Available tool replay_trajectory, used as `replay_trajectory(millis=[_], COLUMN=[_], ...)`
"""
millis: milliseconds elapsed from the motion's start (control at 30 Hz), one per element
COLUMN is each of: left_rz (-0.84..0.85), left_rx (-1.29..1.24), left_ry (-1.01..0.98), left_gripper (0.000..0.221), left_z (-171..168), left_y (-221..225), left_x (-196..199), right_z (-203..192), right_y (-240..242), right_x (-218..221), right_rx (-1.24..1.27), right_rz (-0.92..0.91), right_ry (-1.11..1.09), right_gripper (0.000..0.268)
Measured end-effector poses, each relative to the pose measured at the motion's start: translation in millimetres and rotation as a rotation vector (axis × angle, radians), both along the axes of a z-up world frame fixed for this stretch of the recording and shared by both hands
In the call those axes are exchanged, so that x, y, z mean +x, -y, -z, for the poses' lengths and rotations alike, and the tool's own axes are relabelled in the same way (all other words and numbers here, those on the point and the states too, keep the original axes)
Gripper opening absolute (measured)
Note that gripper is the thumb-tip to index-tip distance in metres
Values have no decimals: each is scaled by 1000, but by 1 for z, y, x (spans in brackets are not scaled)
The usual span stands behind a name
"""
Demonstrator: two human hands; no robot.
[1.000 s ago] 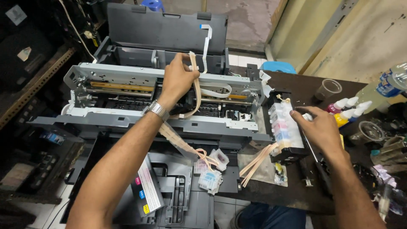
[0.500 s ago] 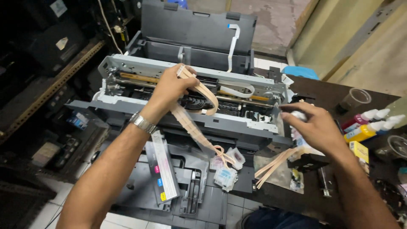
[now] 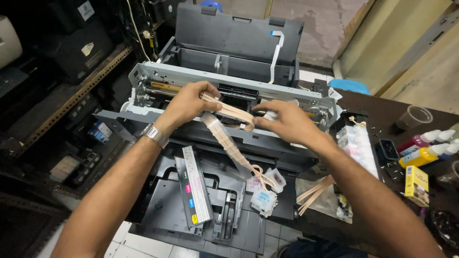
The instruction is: Repairing a printer by handling ink tubes, cleaning components, and using a syringe to prime the ink system.
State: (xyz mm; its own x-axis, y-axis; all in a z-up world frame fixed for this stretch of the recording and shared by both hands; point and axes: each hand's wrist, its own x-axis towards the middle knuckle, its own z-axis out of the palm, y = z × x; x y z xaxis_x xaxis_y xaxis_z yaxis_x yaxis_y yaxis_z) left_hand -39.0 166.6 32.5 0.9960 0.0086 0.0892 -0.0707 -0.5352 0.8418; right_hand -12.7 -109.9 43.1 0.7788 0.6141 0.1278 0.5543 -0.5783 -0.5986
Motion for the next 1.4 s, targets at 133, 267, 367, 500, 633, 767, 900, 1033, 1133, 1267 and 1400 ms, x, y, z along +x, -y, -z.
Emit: replay_trajectory(millis=[133, 267, 367, 500, 633, 767, 900, 1033, 1133, 1267, 1400], left_rz=[66, 129, 178, 244, 265, 250, 255, 242, 233, 222, 206], left_rx=[99, 100, 170, 325, 365, 374, 355, 344, 317, 315, 382], left_ry=[0, -18, -24, -55, -99, -81, -47, -42, 7, 129, 205], left_gripper=[38, 38, 36, 28, 28, 28, 30, 29, 29, 29, 33], left_z=[4, -1, -4, -24, -37, -34, -29, -28, -22, -3, 7], left_y=[-10, -11, -11, -6, -3, -6, -8, -13, -19, -26, -27], left_x=[7, 11, 17, 15, 10, 10, 9, 6, 9, 17, 18], right_z=[12, 10, 8, -2, -18, -23, -22, -16, -15, -7, -8], right_y=[-12, -14, -16, -19, -20, -19, -21, -23, -25, -28, -27], right_x=[9, 2, 0, -1, -4, -5, -4, 3, 3, 7, 4], right_rx=[-18, 6, -7, -3, -33, -61, -86, -62, -49, -30, -46], right_rz=[33, 36, 48, 29, 14, 41, 58, 50, 57, 63, 70], right_ry=[-12, -100, -125, -178, -207, -225, -229, -230, -232, -203, -179], right_gripper=[36, 29, 28, 27, 31, 35, 33, 38, 36, 33, 30])
